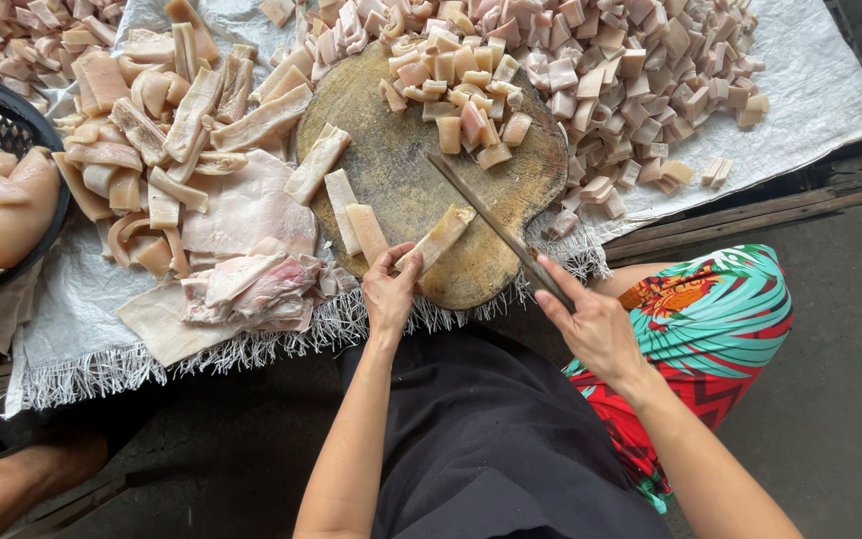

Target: The person chops pieces of animal skin into small cubes on a wooden cutting board using a large cleaver.

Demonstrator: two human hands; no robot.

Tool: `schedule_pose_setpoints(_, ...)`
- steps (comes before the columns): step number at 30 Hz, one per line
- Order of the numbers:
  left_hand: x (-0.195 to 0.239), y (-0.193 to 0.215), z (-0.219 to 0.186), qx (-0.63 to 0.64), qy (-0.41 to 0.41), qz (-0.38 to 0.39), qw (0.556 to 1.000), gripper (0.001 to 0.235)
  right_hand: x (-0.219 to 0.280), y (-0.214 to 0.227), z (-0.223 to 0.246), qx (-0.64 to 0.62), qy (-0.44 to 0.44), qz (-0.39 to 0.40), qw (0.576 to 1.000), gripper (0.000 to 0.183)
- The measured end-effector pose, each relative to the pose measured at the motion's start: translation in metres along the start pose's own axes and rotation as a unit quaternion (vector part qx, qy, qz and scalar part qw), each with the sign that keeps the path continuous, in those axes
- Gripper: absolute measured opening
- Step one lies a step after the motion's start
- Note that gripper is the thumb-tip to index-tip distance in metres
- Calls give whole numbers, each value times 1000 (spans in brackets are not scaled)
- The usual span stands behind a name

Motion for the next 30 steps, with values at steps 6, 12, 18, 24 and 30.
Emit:
schedule_pose_setpoints(6,7,-4,-33,25,0,34,999,32,32,-31,8,114,-39,22,992,55)
schedule_pose_setpoints(12,4,-10,-27,32,-39,31,998,24,34,-49,6,203,-17,-3,979,55)
schedule_pose_setpoints(18,-3,-8,-10,68,-53,36,996,23,18,-55,10,236,-7,-13,972,58)
schedule_pose_setpoints(24,-2,-9,-6,75,-53,38,995,24,-1,-61,13,255,-11,-10,967,58)
schedule_pose_setpoints(30,-3,-13,-7,85,-63,42,994,23,-16,-63,12,271,-2,-34,962,59)
Point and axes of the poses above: each hand's wrist, its own x-axis away from the middle knuckle, its own y-axis out of the back of the hand, z = x × y, the point moved 3 cm from there along -x, towards the middle knuckle, and after that the axes turned 15 degrees about z, right-handed, at the moved point
